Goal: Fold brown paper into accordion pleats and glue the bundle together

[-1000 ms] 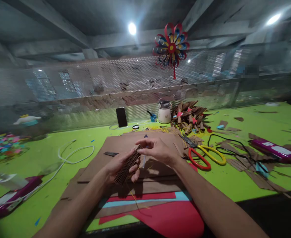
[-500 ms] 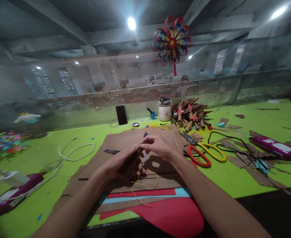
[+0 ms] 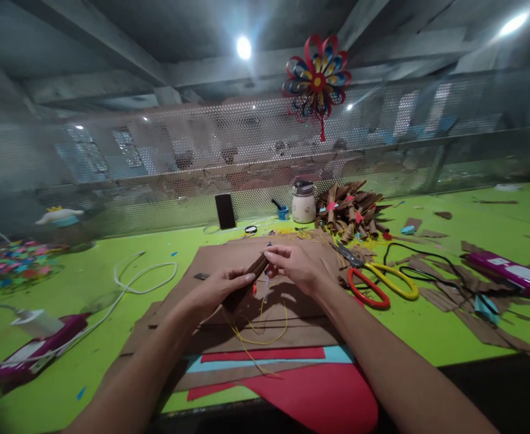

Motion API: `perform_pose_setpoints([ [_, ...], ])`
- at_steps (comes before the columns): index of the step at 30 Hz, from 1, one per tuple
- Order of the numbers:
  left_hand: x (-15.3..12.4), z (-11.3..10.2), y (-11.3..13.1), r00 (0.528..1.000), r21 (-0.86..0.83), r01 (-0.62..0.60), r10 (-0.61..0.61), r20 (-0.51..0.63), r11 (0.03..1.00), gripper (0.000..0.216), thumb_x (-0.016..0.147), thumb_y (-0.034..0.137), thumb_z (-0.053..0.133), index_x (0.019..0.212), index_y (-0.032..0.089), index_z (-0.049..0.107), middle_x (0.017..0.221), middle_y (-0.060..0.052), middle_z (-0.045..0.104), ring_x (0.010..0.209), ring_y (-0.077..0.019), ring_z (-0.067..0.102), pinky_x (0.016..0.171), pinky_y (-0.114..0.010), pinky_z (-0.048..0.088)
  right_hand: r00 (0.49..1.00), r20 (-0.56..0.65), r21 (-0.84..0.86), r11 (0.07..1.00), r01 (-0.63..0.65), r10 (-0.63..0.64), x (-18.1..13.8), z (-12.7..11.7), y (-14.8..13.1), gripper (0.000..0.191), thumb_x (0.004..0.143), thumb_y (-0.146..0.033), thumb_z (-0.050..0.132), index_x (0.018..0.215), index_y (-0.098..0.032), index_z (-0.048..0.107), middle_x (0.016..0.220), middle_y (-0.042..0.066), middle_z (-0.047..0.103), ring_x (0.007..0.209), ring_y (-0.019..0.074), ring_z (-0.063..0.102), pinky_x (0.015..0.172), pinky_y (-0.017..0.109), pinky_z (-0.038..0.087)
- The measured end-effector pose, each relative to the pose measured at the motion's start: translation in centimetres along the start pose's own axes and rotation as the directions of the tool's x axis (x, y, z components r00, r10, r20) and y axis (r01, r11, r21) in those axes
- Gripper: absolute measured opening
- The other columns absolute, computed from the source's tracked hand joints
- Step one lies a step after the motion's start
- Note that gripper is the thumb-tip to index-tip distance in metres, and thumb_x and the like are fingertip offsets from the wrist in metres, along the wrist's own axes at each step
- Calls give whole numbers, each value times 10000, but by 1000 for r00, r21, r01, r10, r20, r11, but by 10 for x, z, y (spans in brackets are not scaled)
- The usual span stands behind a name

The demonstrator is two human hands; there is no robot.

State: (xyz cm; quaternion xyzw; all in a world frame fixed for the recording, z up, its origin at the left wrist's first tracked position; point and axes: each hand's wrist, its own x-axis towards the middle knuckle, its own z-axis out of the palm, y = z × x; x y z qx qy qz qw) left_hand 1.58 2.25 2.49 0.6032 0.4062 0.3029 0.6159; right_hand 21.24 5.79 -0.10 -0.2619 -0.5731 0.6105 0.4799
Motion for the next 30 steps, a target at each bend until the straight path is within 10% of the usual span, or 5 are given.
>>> perform_pose_setpoints([
  [14, -1, -1, 0, 992, -164, 15, 7, 129, 986, 272, 777, 375, 575, 894, 132, 603, 681, -87, 643, 540, -134, 602, 511, -219, 456, 997, 72, 12, 1000, 27, -28, -5, 0, -6, 432, 700, -293, 677, 1102, -174, 570, 871, 36, 601, 671, 100, 547, 656, 278, 451],
  [22, 1, -1, -2, 994, -220, -9, 32, 100, 976, 259, 777, 344, 587, 906, 119, 582, 733, -107, 642, 625, -179, 646, 577, -262, 505, 1000, -4, -31, 999, 10, -10, -7, 2, -14, 418, 725, -350, 637, 1078, -137, 568, 489, -93, 345, 410, 35, 252, 410, 194, 166],
  [30, 0, 0, 0, 998, -176, -23, 33, 58, 984, 315, 772, 348, 603, 961, 103, 545, 730, -88, 642, 610, -144, 626, 581, -241, 490, 997, -79, -159, 987, 1, -13, -4, 2, -13, 370, 696, -459, 636, 864, -131, 607, 502, -76, 379, 416, 33, 255, 418, 207, 137],
])
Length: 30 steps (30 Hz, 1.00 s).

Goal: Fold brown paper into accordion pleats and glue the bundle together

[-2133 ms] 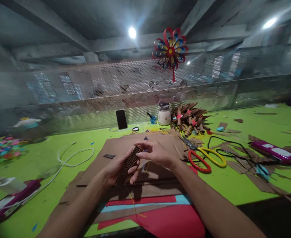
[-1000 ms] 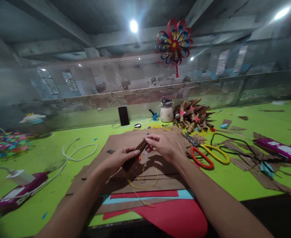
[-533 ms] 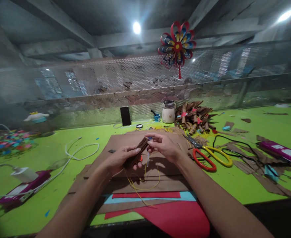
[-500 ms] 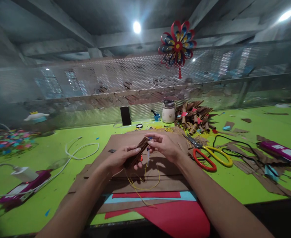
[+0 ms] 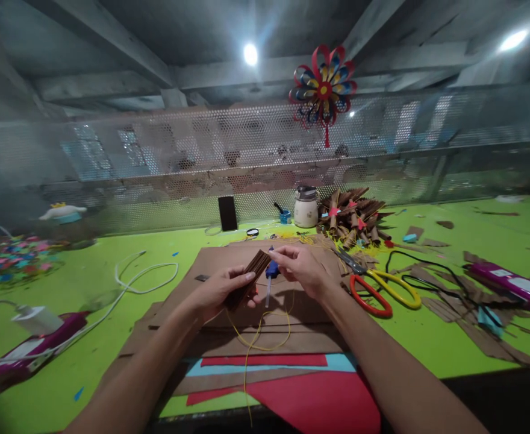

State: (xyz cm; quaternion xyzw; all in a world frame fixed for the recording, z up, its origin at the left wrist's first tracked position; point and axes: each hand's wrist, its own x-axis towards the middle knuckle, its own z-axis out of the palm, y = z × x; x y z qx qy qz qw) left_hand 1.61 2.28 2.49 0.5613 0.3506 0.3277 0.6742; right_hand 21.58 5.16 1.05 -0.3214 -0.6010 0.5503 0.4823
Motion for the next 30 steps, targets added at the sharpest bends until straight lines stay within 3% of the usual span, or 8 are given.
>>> perform_pose_setpoints([
  [7, 1, -1, -1, 999, 8, -36, 36, -27, 999, 331, 761, 361, 612, 955, 99, 553, 727, -83, 637, 609, -135, 610, 594, -248, 470, 1000, 15, -127, 992, -12, 13, -3, 1, -4, 334, 664, -445, 663, 675, -122, 577, 477, -69, 396, 429, 38, 261, 429, 218, 152],
  [21, -1, 3, 4, 1000, 16, -24, 25, -17, 1000, 329, 755, 368, 615, 947, 105, 566, 714, -79, 641, 585, -120, 590, 554, -226, 427, 1000, 0, -116, 993, 4, -4, -3, -1, -7, 272, 641, -384, 672, 672, -130, 582, 484, -71, 415, 422, 41, 283, 434, 222, 171],
  [30, 2, -5, -2, 1000, 44, 1, 0, -17, 999, 301, 767, 395, 592, 893, 123, 562, 704, -52, 611, 532, -70, 526, 448, -171, 323, 999, -46, -114, 993, 15, -20, -3, -2, -8, 314, 677, -437, 641, 688, -129, 581, 459, -74, 376, 420, 44, 263, 434, 223, 158],
])
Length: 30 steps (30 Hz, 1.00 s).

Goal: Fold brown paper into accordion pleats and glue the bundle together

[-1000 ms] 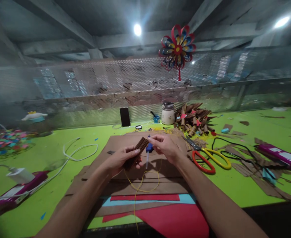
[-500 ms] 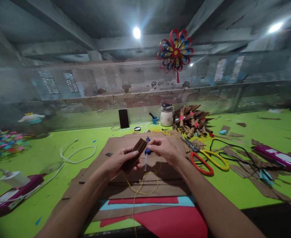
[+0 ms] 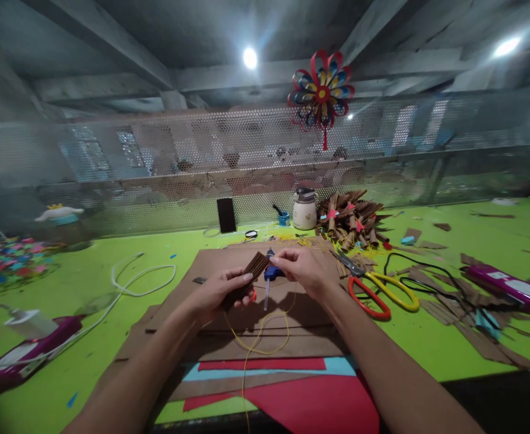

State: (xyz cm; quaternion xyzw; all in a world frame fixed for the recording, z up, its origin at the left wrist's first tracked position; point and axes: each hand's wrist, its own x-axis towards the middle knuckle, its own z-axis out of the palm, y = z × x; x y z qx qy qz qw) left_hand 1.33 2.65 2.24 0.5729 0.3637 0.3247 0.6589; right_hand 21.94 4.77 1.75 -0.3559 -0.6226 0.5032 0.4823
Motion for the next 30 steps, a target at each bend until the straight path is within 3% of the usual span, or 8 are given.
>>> perform_pose_setpoints([
  [6, -1, 1, -1, 999, 28, 20, -21, 34, 999, 295, 774, 397, 579, 870, 119, 561, 713, -44, 590, 538, -65, 512, 436, -172, 285, 999, -37, 83, 996, -14, 17, 4, -6, 4, 328, 650, -448, 665, 699, -137, 571, 448, -92, 326, 394, 33, 228, 416, 217, 126],
  [14, -1, 1, 1, 999, 92, 42, -44, 16, 995, 341, 736, 420, 606, 874, 108, 603, 706, -37, 583, 499, -49, 456, 427, -187, 233, 982, -180, -85, 995, 43, -58, 10, -17, 7, 327, 651, -450, 657, 689, -130, 600, 457, -76, 342, 416, 44, 248, 414, 213, 160],
  [21, -7, 1, 6, 999, 7, -9, 9, 54, 1000, 362, 759, 445, 576, 894, 110, 589, 618, -4, 497, 481, -50, 412, 411, -181, 188, 956, -275, 25, 994, 109, -97, 13, -34, 4, 374, 621, -452, 687, 808, -136, 615, 513, -78, 313, 417, 36, 213, 399, 204, 158],
  [25, -10, 0, 9, 995, -15, -57, 58, 82, 998, 416, 695, 340, 671, 1028, 118, 556, 579, 37, 422, 458, -35, 354, 399, -179, 142, 867, -480, -135, 988, 78, -134, 18, -50, 5, 429, 624, -529, 633, 753, -120, 632, 477, -74, 299, 393, 50, 230, 384, 220, 187],
  [30, -7, -3, 6, 998, -9, -15, 15, 63, 1000, 418, 746, 364, 614, 1072, 114, 538, 548, 34, 438, 451, -40, 385, 393, -171, 142, 668, -694, -314, 948, 54, -269, 23, -80, 9, 396, 646, -504, 593, 704, -116, 640, 496, -20, 447, 442, 98, 348, 455, 259, 272],
])
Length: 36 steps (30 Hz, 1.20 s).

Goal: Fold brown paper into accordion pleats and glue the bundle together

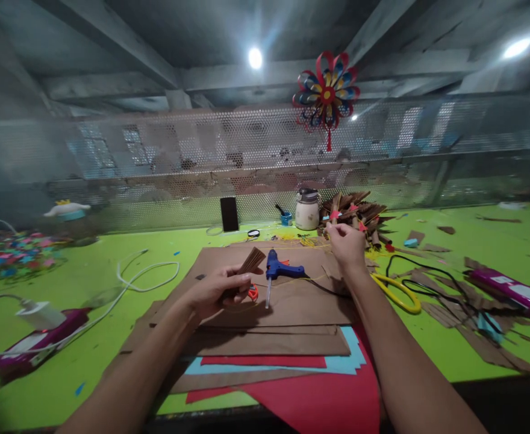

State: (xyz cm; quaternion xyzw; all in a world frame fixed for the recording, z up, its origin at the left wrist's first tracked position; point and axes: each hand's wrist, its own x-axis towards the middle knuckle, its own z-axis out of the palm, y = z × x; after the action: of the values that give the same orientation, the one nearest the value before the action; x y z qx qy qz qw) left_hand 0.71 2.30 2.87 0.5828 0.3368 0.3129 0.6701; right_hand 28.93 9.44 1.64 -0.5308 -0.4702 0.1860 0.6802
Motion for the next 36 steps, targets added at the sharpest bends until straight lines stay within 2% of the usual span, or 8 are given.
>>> perform_pose_setpoints([
  [4, 2, -1, -1, 1000, -13, 16, -17, -26, 1000, 402, 757, 388, 596, 1051, 118, 549, 573, 24, 473, 449, -43, 406, 389, -167, 172, 957, -75, -264, 931, 253, -282, -5, -1, -9, 308, 699, -421, 573, 739, -131, 668, 694, 77, 590, 703, 212, 513, 670, 345, 385],
  [8, 1, 2, -1, 995, 17, 93, -93, 36, 996, 392, 753, 399, 595, 1035, 128, 574, 600, 20, 486, 459, -46, 417, 404, -165, 219, 738, 300, -212, 712, 669, -604, -42, 11, -42, 305, 761, -330, 560, 1027, -193, 621, 1094, 107, 572, 1050, 247, 479, 919, 409, 353],
  [12, 0, 7, -3, 986, 75, 144, -150, 68, 987, 326, 706, 375, 645, 929, 140, 608, 590, 35, 469, 459, -42, 408, 420, -166, 252, 440, 732, 106, 725, 680, -520, -76, 19, -62, 392, 758, -259, 586, 1148, -234, 563, 1170, 85, 551, 1083, 221, 487, 924, 374, 380],
  [15, 0, 7, -4, 982, 161, 144, -162, 101, 976, 304, 704, 353, 640, 912, 132, 617, 532, 44, 456, 415, -43, 368, 397, -176, 225, 361, 857, 89, 795, 600, -368, -84, 22, -57, 320, 759, -241, 581, 1077, -240, 618, 1022, 74, 635, 916, 209, 562, 807, 343, 427],
  [20, -2, 3, -1, 984, 269, 91, -129, 126, 959, 369, 689, 273, 644, 1030, 142, 594, 554, 37, 491, 430, -48, 371, 415, -177, 257, 417, 862, 20, 841, 540, -288, -77, 20, -46, 158, 788, -262, 548, 854, -225, 687, 763, 39, 660, 665, 159, 550, 625, 274, 405],
  [29, 0, -17, 11, 989, 415, -7, 68, -132, 910, 485, 594, 156, 673, 1071, 128, 595, 516, 50, 474, 476, -85, 439, 490, -211, 323, 729, 665, 44, 983, 178, -162, -50, 6, -52, 274, 741, -410, 585, 789, -141, 608, 555, -4, 524, 469, 86, 402, 438, 215, 303],
  [31, 2, -25, 19, 930, 445, -30, 188, -316, 895, 326, 581, 156, 666, 904, 107, 663, 487, 44, 460, 461, -84, 400, 493, -224, 314, 780, 608, 67, 988, 137, -149, -49, 1, -62, 297, 718, -433, 603, 752, -138, 592, 510, -20, 489, 451, 76, 371, 425, 211, 279],
  [36, -8, -54, 49, 640, 313, -221, 380, -668, 924, 234, 536, 90, 630, 765, 139, 635, 692, -18, 583, 676, -140, 501, 643, -260, 371, 883, 463, 98, 995, 29, -71, -62, -16, -88, 329, 652, -460, 650, 716, -146, 574, 436, -40, 457, 388, 61, 332, 385, 207, 228],
])
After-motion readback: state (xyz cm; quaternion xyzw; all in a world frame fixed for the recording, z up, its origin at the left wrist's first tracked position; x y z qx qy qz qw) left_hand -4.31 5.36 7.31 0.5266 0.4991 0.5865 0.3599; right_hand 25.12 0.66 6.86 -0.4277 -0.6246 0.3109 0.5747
